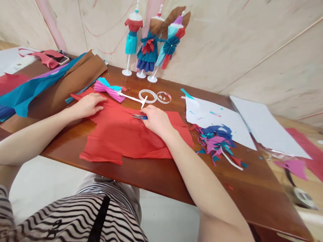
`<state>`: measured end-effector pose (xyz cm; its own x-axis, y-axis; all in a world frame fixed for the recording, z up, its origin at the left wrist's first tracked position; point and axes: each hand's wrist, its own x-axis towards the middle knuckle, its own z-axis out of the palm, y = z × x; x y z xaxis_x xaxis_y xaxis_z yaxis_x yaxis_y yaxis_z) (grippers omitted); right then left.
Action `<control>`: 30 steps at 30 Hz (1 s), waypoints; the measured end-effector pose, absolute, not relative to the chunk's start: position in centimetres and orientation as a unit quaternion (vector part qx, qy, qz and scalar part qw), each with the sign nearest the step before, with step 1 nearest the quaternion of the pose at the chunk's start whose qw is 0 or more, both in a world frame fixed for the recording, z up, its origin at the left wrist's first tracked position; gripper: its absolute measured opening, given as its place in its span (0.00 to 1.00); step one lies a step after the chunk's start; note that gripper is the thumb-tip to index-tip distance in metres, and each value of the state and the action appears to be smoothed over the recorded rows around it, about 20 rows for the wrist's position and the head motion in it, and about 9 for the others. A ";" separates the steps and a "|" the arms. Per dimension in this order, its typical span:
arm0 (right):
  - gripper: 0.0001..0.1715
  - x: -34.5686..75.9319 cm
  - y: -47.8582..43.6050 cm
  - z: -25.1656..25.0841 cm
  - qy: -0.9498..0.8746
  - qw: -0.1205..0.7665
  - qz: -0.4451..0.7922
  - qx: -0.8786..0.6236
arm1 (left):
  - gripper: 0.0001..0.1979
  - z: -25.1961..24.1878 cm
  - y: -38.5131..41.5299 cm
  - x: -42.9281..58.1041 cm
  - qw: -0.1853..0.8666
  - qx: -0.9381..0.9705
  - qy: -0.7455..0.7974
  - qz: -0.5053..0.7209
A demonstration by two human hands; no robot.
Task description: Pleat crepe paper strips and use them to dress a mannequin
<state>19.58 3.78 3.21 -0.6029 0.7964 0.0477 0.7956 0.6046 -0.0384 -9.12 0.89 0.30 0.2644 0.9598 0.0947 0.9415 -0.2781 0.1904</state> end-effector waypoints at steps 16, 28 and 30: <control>0.18 19.3 1.7 4.5 -0.887 0.001 -0.041 -0.461 | 0.15 2.7 -0.5 -8.6 -0.017 0.811 0.580 0.077; 0.19 17.2 5.0 5.0 -0.820 0.095 -0.079 -0.559 | 0.13 4.7 3.2 -7.6 -0.092 0.741 0.639 0.184; 0.21 17.0 5.2 4.6 -0.818 0.104 -0.078 -0.560 | 0.13 4.6 2.3 -7.1 -0.073 0.718 0.666 0.189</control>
